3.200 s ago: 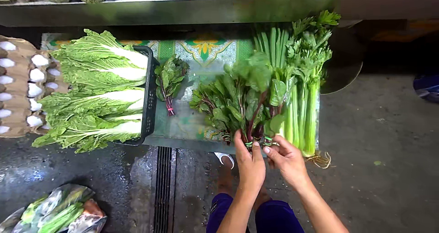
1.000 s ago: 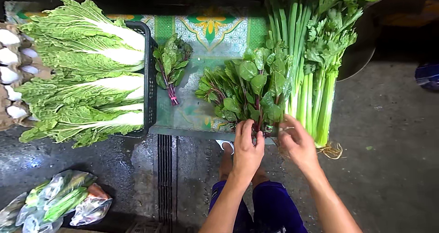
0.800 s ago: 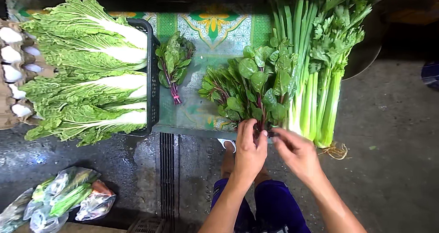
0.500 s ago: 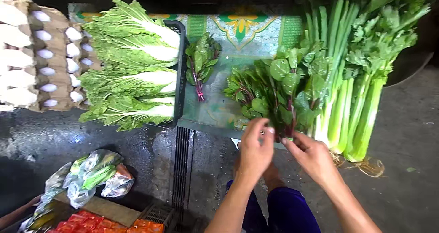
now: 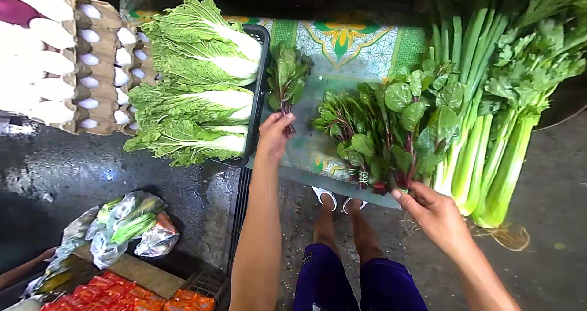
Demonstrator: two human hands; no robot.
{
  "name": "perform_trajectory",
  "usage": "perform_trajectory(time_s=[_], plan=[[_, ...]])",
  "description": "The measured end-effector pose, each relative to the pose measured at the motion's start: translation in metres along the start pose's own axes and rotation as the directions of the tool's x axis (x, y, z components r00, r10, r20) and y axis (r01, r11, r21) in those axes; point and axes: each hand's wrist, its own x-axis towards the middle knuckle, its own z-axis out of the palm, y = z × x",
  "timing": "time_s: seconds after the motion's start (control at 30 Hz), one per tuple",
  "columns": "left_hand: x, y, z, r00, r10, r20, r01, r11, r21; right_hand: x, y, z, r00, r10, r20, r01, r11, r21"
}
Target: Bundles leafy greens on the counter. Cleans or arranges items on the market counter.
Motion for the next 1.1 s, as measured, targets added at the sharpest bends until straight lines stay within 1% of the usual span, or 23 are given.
perform_trajectory(time_s=[0.03,0.07,0.13,0.3,0.4,0.43,0.47,0.53,0.57,0.6,0.67,0.77,0.83,0.9,0.97,1.03,1.1], plan=[[-0.012,0.002,0.0,0.996,-0.01,0.087,0.023,0.989,-0.147,0.0,0.001,0.0,1.0,-0.001,-0.001,0.001,1.0,0.004],[-0.026,0.003,0.0,0.989,0.0,0.15,0.037,0.97,-0.242,0.0,0.001,0.0,1.0,0.0,-0.001,0.0,1.0,0.005],[-0.049,0.003,0.003,0.974,0.034,0.225,0.049,0.935,-0.352,0.0,0.002,0.0,1.0,0.009,0.003,-0.009,1.0,0.007],[-0.091,-0.002,0.006,0.923,0.122,0.365,0.085,0.859,-0.504,0.0,0.003,0.001,1.0,0.02,-0.01,-0.02,1.0,0.009],[-0.103,-0.004,0.005,0.904,0.142,0.403,0.101,0.845,-0.525,-0.001,0.002,0.001,1.0,0.024,-0.011,-0.024,1.0,0.009],[-0.106,-0.006,0.004,0.909,0.15,0.389,0.079,0.853,-0.516,-0.001,0.002,0.001,1.0,0.024,-0.014,-0.024,1.0,0.011],[-0.109,-0.006,0.004,0.925,0.162,0.345,0.027,0.875,-0.484,-0.001,0.003,0.001,1.0,0.022,-0.02,-0.022,1.0,0.01],[-0.116,-0.005,0.009,0.963,0.211,0.169,-0.144,0.93,-0.338,-0.001,0.004,0.0,0.999,0.018,-0.026,-0.018,1.0,0.015],[-0.12,-0.004,0.014,0.965,0.254,0.069,-0.226,0.936,-0.271,-0.001,0.005,0.0,1.0,0.018,-0.022,-0.018,1.0,0.017],[-0.124,-0.004,0.019,0.955,0.296,-0.008,-0.289,0.927,-0.24,-0.002,0.005,0.0,1.0,0.016,-0.018,-0.015,1.0,0.019],[-0.132,0.001,0.033,0.932,0.354,-0.077,-0.362,0.899,-0.249,-0.002,0.006,-0.001,1.0,0.015,-0.013,-0.015,1.0,0.018],[-0.142,0.003,0.058,0.907,0.415,-0.066,-0.414,0.855,-0.311,-0.002,0.006,-0.002,1.0,0.016,-0.014,-0.015,1.0,0.02],[-0.148,0.0,0.077,0.885,0.461,-0.061,-0.459,0.846,-0.271,-0.002,0.006,-0.002,1.0,0.02,-0.008,-0.02,0.999,0.031],[-0.154,-0.006,0.094,0.857,0.509,-0.081,-0.515,0.84,-0.168,-0.003,0.006,-0.003,1.0,0.025,0.001,-0.025,0.999,0.043],[-0.161,-0.017,0.106,0.808,0.583,-0.087,-0.587,0.809,-0.034,-0.004,0.005,-0.004,1.0,0.03,0.003,-0.03,0.998,0.058],[-0.168,-0.033,0.115,0.745,0.664,-0.058,-0.653,0.745,0.137,-0.004,0.005,-0.004,1.0,0.024,0.001,-0.024,0.997,0.07],[-0.173,-0.048,0.123,0.705,0.709,-0.01,-0.679,0.679,0.278,-0.004,0.005,-0.004,1.0,0.016,0.002,-0.016,0.998,0.055]])
